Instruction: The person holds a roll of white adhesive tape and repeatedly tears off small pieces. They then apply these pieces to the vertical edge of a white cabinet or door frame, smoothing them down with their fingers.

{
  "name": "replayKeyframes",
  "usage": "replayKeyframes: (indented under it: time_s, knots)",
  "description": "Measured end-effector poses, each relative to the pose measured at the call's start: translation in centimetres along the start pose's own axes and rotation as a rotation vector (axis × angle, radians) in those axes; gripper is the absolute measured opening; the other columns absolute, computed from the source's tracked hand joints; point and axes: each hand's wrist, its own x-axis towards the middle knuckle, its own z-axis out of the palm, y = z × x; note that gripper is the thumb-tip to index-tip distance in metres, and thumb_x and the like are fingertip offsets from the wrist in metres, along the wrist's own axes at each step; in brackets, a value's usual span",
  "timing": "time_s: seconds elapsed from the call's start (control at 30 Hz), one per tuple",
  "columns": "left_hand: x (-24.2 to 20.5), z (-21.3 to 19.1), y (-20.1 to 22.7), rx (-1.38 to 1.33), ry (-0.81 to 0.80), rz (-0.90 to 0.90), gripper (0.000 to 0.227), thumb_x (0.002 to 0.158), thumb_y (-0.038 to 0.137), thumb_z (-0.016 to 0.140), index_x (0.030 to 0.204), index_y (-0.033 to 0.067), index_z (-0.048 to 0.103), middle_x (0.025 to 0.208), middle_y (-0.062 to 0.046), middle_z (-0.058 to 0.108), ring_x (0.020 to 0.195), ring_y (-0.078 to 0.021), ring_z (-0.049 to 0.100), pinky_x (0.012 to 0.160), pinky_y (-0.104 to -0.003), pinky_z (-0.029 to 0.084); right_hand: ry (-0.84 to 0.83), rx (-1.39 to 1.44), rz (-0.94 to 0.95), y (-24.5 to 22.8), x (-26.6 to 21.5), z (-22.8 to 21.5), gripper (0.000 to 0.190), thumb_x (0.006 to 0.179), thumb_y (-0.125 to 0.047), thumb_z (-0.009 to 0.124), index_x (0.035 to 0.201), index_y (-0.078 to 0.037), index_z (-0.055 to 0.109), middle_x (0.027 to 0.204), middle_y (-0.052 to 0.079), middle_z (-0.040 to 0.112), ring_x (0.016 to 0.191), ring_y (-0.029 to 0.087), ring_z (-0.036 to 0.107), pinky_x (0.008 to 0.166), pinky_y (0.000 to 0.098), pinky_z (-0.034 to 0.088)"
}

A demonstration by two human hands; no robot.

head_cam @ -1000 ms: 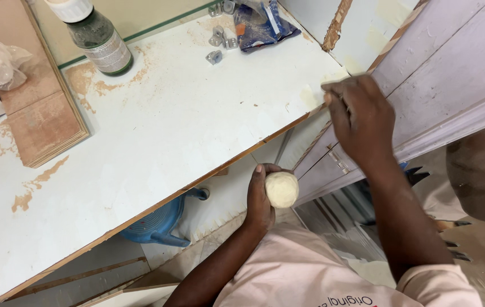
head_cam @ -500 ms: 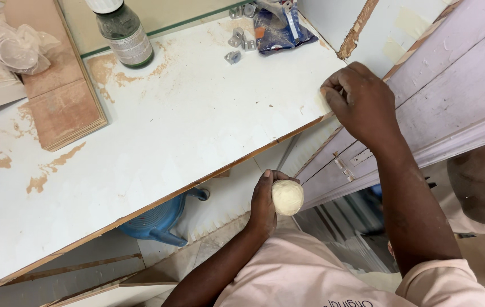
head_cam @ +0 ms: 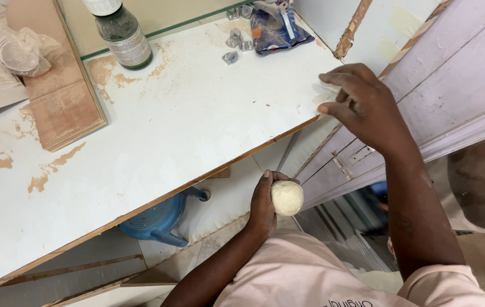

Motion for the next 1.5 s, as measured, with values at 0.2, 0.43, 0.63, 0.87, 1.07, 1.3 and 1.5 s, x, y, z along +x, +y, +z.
replayKeyframes:
  time_s: [0.2,0.43,0.63,0.87,1.07,1.3,1.5]
  knots:
    - [-0.3,0.1,0.0,-0.065,-0.022,-0.04,0.056,0.102,0.059,0.047,0.117,0.006,0.056,0.112,-0.015,0.07,0.105,-0.0235,0.069,0.09,-0.038,0.059,0.079,-0.287,-0.166,0.4,0.6,0.9,0.015,0.094,-0.022,0.08,0.103,-0.011,0.078,0.108,0.003,0.075,0.101,0.023,0.07,0.081,0.0376,0.056]
    - [-0.4,-0.1,0.4,-0.006,0.04,-0.071,0.059,0.096,0.053,0.058,0.133,0.0086,0.052,0.122,-0.012,0.058,0.11,-0.0227,0.064,0.087,-0.037,0.057,0.138,-0.031,-0.157,1.5,-2.3,0.0,0.007,0.098,-0.011,0.079,0.104,-0.009,0.077,0.11,0.005,0.078,0.105,0.018,0.073,0.09,0.035,0.058]
    - [-0.3,0.6,1.1,-0.001,-0.003,-0.052,0.064,0.094,0.04,0.065,0.145,0.0118,0.04,0.133,-0.014,0.054,0.121,-0.0257,0.062,0.099,-0.04,0.058,0.271,-0.054,-0.128,1.0,-5.0,1.6,0.011,0.095,-0.005,0.08,0.105,-0.009,0.078,0.112,0.007,0.077,0.105,0.019,0.074,0.088,0.0331,0.06]
    - [-0.1,0.6,3.2,-0.006,0.011,-0.066,0.069,0.096,0.052,0.057,0.148,0.0113,0.037,0.131,-0.018,0.059,0.11,-0.0302,0.069,0.082,-0.043,0.063,0.276,0.114,-0.031,1.8,-4.7,2.0,0.011,0.098,-0.002,0.079,0.107,-0.008,0.077,0.11,0.006,0.077,0.101,0.017,0.076,0.089,0.0317,0.061]
    - [0.7,-0.3,3.4,-0.007,0.033,-0.041,0.07,0.098,0.053,0.054,0.149,0.0086,0.036,0.126,-0.017,0.063,0.106,-0.031,0.071,0.078,-0.04,0.063,0.325,-0.019,-0.078,1.0,-5.8,3.2,0.014,0.096,0.01,0.072,0.104,-0.001,0.076,0.112,0.014,0.076,0.105,0.021,0.075,0.088,0.0306,0.063]
    - [1.8,-1.8,3.2,-0.05,0.072,-0.004,0.068,0.099,0.056,0.051,0.143,0.0062,0.038,0.127,-0.018,0.065,0.109,-0.0328,0.072,0.079,-0.04,0.063,0.393,0.159,-0.038,2.0,-5.9,5.1,0.013,0.1,0.013,0.07,0.107,0.002,0.074,0.113,0.018,0.073,0.105,0.022,0.075,0.09,0.0299,0.066]
    - [2.5,-2.8,3.5,-0.098,0.032,0.052,0.062,0.103,0.048,0.051,0.142,-0.0006,0.049,0.129,-0.019,0.065,0.112,-0.035,0.071,0.084,-0.043,0.062,0.426,0.194,0.012,3.6,-6.7,6.3,0.008,0.105,0.009,0.069,0.105,0.002,0.073,0.113,0.017,0.074,0.097,0.02,0.075,0.083,0.0269,0.063]
